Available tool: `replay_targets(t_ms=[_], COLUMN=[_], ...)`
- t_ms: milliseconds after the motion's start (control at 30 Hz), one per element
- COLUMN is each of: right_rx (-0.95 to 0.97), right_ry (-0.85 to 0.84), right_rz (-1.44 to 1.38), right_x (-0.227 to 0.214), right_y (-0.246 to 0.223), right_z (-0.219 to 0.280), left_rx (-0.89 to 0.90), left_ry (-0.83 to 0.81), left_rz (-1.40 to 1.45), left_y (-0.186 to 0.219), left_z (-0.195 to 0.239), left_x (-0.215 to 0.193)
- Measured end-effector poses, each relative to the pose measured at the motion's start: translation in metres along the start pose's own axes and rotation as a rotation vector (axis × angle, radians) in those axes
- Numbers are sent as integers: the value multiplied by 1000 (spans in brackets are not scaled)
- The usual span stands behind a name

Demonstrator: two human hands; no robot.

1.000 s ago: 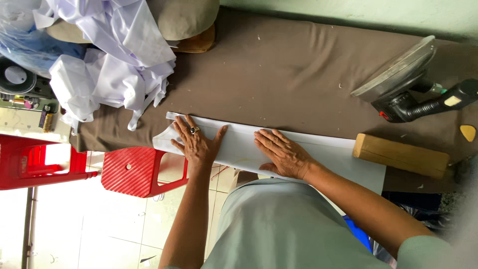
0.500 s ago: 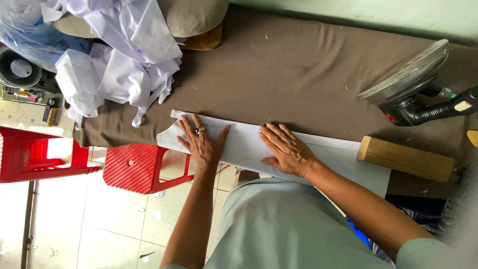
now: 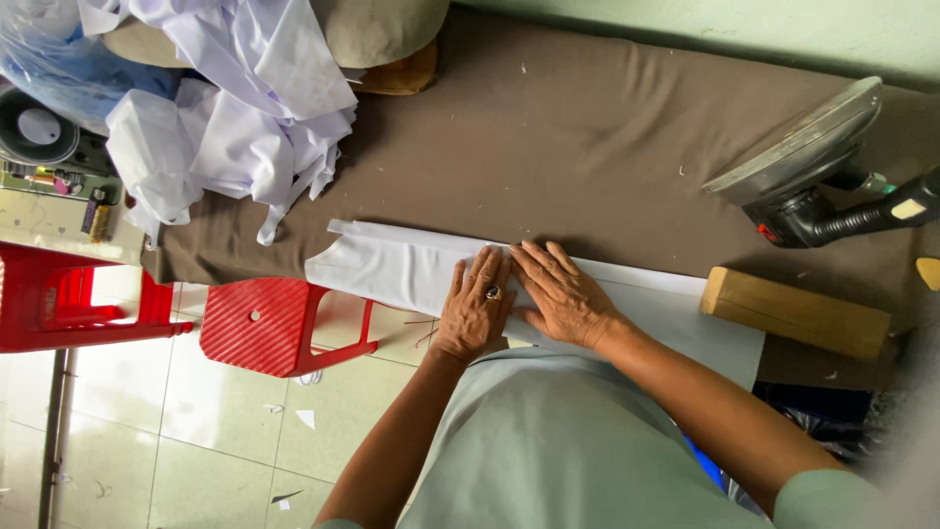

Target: The person irons a white garment on a brown ironing board. They repeatedly fold the fabric, use a wooden block to press seams, and move the iron back and forth to smooth the material.

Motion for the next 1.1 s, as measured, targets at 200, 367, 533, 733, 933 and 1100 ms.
replay_targets(t_ms=[200,367,533,733,933,1100], right_rx=[73,159,177,188,223,268], right_ry=[82,98,87,82,115,102], right_rz=[-57,2,53,96,57,125], right_x=[-33,-41,-42,-43,-45,-59], right_y=[-18,-15,-15,-15,-9,5], right_z=[26,41,38,36,44,70], left_rx=[36,-2,-55,-62,-61,-41], left_ry=[-91,-157,-222,-223,-207,-173], left_rz=[-36,-59,-58,-80,-80,-145], left_y=[8,10,13,16,24,35], left_z=[-4,-6,-8,-10,-19,-20], left_x=[-10,-11,-9,-6,-9,-6])
Point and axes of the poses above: each hand's wrist, its own z-axis away from the middle knuckle, its own x-axis out of the palm, y = z × x, the point moved 4 cm from there along -z, towards the middle knuckle, and after that the axes turned 13 degrees about y, right-handed, at the moved point
